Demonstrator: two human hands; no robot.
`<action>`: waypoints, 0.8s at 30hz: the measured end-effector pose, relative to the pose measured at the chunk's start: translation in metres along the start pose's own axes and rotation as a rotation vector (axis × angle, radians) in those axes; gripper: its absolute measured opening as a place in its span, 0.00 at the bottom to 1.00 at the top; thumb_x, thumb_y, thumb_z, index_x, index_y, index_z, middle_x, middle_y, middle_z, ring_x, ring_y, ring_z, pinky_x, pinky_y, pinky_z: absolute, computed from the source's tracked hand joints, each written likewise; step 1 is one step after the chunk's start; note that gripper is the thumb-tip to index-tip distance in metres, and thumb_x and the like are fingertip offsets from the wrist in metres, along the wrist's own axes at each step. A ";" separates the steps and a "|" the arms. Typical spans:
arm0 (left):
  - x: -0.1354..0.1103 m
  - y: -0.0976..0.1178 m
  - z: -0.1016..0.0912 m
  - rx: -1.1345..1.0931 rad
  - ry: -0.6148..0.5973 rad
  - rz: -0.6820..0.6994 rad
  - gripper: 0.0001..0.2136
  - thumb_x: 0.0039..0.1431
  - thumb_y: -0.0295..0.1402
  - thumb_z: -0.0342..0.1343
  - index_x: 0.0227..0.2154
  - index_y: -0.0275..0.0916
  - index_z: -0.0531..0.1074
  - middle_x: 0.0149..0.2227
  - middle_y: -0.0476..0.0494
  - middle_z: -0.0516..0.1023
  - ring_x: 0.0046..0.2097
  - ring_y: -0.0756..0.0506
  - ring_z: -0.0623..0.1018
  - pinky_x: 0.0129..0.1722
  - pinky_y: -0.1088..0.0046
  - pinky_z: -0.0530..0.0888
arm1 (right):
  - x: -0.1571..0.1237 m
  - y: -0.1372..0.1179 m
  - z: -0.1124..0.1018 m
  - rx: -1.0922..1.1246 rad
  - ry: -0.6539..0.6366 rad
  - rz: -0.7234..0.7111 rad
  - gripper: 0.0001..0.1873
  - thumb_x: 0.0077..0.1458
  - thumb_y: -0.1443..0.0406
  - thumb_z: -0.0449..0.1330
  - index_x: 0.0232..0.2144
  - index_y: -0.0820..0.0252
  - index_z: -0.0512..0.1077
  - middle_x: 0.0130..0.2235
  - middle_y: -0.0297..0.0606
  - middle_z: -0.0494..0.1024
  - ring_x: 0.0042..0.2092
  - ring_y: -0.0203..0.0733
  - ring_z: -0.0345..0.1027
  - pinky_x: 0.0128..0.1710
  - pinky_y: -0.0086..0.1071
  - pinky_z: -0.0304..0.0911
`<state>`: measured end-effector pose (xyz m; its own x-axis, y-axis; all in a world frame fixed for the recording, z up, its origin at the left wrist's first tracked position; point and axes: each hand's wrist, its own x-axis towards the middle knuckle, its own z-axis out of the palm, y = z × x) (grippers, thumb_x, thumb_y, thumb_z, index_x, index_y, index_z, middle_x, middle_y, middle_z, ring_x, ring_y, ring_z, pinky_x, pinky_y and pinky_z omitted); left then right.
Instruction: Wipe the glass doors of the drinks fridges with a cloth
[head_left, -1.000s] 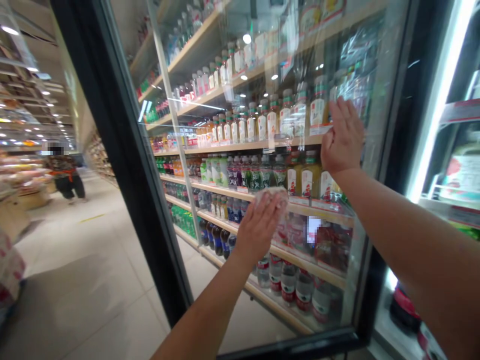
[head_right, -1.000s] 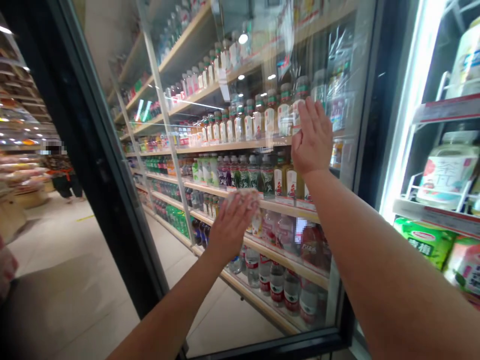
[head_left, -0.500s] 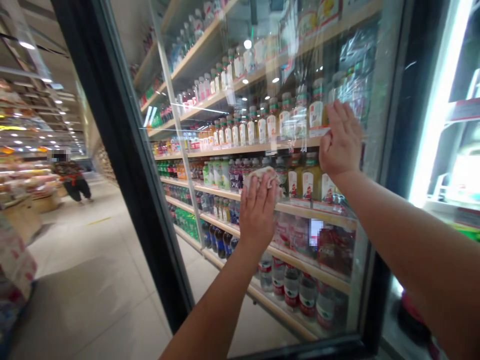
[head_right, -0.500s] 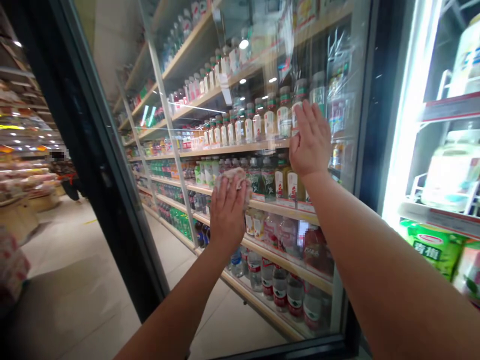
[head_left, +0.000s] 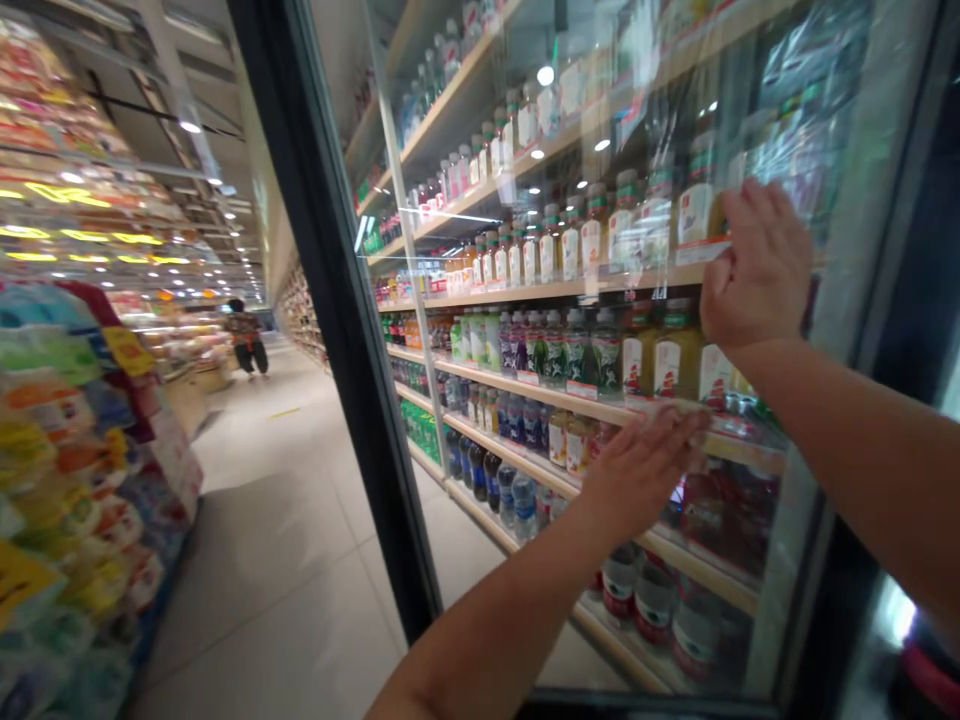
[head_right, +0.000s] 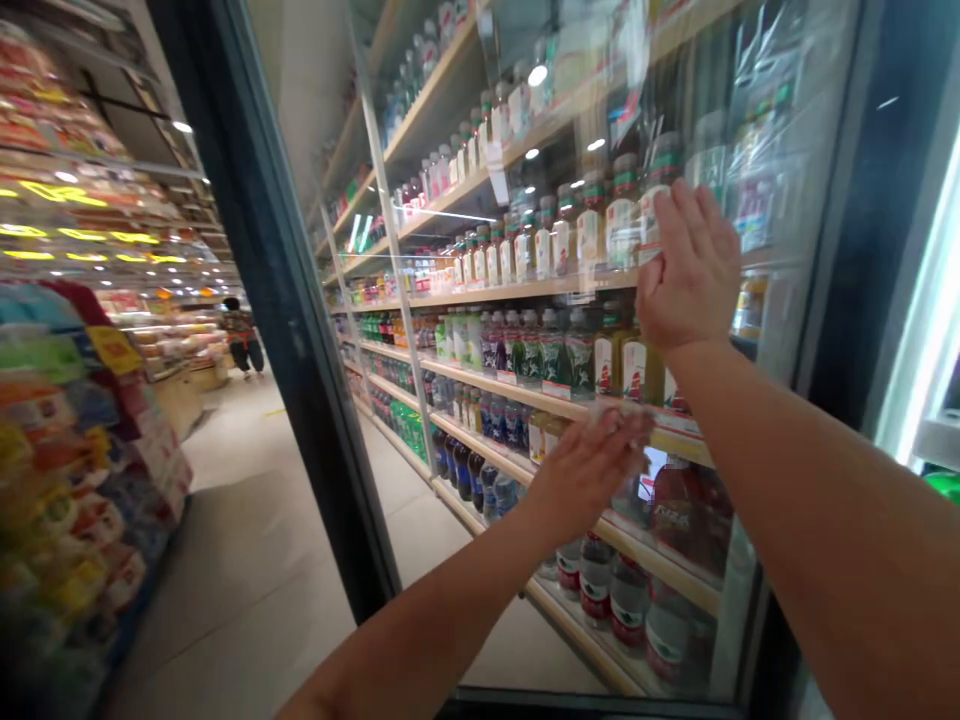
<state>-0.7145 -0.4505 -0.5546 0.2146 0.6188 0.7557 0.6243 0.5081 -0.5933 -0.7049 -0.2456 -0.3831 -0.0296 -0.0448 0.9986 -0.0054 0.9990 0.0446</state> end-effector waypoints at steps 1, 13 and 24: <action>-0.001 0.002 0.001 -0.002 -0.017 0.061 0.18 0.73 0.31 0.46 0.61 0.40 0.70 0.69 0.48 0.61 0.73 0.43 0.52 0.72 0.60 0.56 | -0.001 -0.001 0.000 0.000 0.006 0.000 0.33 0.64 0.66 0.47 0.70 0.71 0.54 0.71 0.45 0.52 0.73 0.47 0.39 0.71 0.47 0.43; 0.011 0.015 0.011 0.041 -0.050 0.020 0.21 0.72 0.32 0.46 0.65 0.38 0.66 0.71 0.48 0.57 0.73 0.41 0.50 0.72 0.60 0.54 | -0.003 -0.008 -0.004 -0.021 0.012 0.040 0.31 0.70 0.59 0.38 0.70 0.60 0.54 0.71 0.36 0.53 0.73 0.39 0.39 0.72 0.45 0.45; -0.012 -0.025 -0.014 0.144 -0.054 -0.115 0.26 0.67 0.27 0.48 0.67 0.33 0.62 0.73 0.40 0.52 0.73 0.36 0.49 0.71 0.53 0.55 | -0.003 -0.005 0.003 0.014 0.002 0.052 0.33 0.64 0.64 0.46 0.70 0.65 0.53 0.72 0.39 0.51 0.73 0.41 0.38 0.71 0.48 0.44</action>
<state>-0.7218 -0.4793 -0.5453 0.1046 0.5811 0.8071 0.5273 0.6557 -0.5404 -0.7076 -0.2509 -0.3866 -0.0285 0.0075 0.9996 -0.0175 0.9998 -0.0080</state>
